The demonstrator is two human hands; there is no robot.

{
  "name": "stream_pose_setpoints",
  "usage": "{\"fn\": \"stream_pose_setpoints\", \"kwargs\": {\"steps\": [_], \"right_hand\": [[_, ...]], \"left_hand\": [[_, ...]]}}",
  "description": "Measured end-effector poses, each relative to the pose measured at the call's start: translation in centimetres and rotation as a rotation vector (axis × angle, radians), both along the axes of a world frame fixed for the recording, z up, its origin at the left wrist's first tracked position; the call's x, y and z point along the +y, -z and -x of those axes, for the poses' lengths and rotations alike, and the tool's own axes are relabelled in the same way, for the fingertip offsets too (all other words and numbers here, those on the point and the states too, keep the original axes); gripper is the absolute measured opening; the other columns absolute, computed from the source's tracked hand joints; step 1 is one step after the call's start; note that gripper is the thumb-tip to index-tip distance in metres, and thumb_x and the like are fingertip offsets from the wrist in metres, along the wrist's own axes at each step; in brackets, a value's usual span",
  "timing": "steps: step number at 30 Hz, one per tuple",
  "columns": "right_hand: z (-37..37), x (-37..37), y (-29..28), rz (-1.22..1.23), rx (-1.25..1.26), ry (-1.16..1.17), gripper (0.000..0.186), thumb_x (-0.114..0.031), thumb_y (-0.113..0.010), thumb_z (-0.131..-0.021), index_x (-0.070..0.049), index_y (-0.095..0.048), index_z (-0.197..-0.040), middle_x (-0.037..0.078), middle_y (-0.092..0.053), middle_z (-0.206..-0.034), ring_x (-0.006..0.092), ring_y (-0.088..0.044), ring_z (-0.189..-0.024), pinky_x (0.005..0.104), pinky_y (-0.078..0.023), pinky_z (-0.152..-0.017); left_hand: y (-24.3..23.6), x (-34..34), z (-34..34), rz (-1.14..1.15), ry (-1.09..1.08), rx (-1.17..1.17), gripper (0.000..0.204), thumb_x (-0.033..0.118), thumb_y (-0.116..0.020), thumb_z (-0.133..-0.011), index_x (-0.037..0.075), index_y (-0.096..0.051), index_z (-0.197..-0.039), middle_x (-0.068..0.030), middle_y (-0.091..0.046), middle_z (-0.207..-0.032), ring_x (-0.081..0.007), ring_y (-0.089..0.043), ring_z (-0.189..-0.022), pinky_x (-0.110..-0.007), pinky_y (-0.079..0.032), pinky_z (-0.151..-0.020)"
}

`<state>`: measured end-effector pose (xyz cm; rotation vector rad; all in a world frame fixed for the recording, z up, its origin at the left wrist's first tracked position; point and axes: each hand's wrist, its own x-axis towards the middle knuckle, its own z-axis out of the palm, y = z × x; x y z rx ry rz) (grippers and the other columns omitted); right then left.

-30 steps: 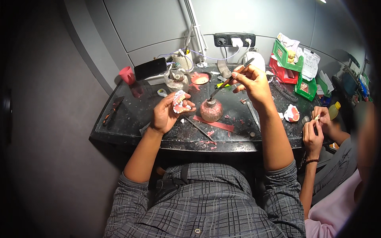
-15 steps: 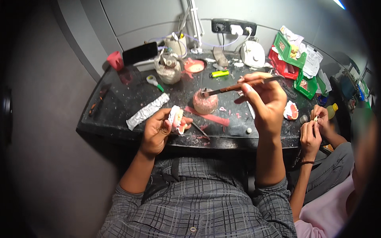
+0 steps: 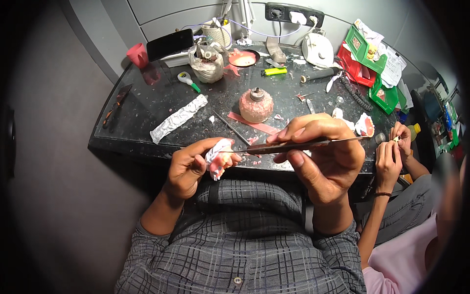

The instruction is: The person uses a thin tool to apply small amounts of material onto the surface of a dental prosthesis, occasionally picking up the prosthesis by hand to view it from different angles.

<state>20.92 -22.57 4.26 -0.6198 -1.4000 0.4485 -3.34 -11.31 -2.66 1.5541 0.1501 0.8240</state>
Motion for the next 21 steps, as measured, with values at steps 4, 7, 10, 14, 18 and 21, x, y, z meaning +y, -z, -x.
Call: {"fn": "stream_pose_setpoints", "kwargs": {"steps": [4,7,10,14,18,21], "right_hand": [[0.10,0.05,0.18,0.017,-0.026,-0.030,0.026,0.009,-0.068,-0.091,0.011,-0.055,-0.113,0.024,-0.060,-0.102,0.0321,-0.069,-0.093,0.0489,-0.064,-0.086],[0.23,-0.20,0.23,0.016,-0.003,-0.016,0.026,0.008,-0.069,-0.091,0.011,-0.055,-0.113,0.025,-0.060,-0.103,0.0322,-0.069,-0.093,0.0493,-0.065,-0.086],[0.23,-0.13,0.34,0.021,0.006,-0.039,0.027,0.007,-0.069,-0.091,0.011,-0.055,-0.113,0.025,-0.060,-0.103,0.0324,-0.069,-0.094,0.0497,-0.064,-0.086],[0.31,-0.29,0.44,0.034,0.011,-0.012,0.025,0.007,-0.069,-0.091,0.011,-0.056,-0.112,0.025,-0.061,-0.102,0.0315,-0.069,-0.093,0.0485,-0.064,-0.086],[0.59,-0.21,0.24,0.044,0.029,-0.012,0.023,0.007,-0.069,-0.091,0.010,-0.056,-0.110,0.024,-0.062,-0.101,0.0308,-0.069,-0.092,0.0473,-0.064,-0.085],[0.59,-0.28,0.21,0.046,0.033,-0.010,0.023,0.007,-0.069,-0.091,0.010,-0.056,-0.110,0.024,-0.062,-0.101,0.0308,-0.069,-0.092,0.0472,-0.064,-0.085]], "left_hand": [[0.52,-0.22,0.19,-0.004,-0.030,0.005,0.065,0.046,-0.048,-0.110,-0.012,-0.056,-0.139,-0.0186,-0.073,-0.116,-0.0195,-0.071,-0.102,-0.033,-0.054,-0.094],[0.12,-0.29,-0.03,0.002,-0.006,-0.012,0.066,0.047,-0.045,-0.111,-0.012,-0.057,-0.139,-0.0196,-0.074,-0.114,-0.0217,-0.072,-0.103,-0.033,-0.054,-0.094],[-0.16,-0.53,0.10,-0.003,-0.017,-0.001,0.067,0.048,-0.044,-0.111,-0.012,-0.057,-0.139,-0.0200,-0.074,-0.114,-0.0218,-0.072,-0.102,-0.033,-0.054,-0.094],[-0.42,-0.61,0.00,0.028,0.009,0.004,0.068,0.048,-0.044,-0.111,-0.012,-0.056,-0.139,-0.0202,-0.074,-0.113,-0.0220,-0.072,-0.102,-0.033,-0.055,-0.093],[-0.27,-0.54,0.35,0.068,0.029,0.029,0.069,0.049,-0.044,-0.110,-0.013,-0.055,-0.140,-0.0207,-0.074,-0.112,-0.0220,-0.073,-0.101,-0.033,-0.055,-0.092],[-0.32,-0.67,0.05,0.096,0.054,-0.019,0.070,0.049,-0.043,-0.110,-0.013,-0.054,-0.140,-0.0212,-0.074,-0.112,-0.0221,-0.072,-0.100,-0.034,-0.056,-0.091]]}}
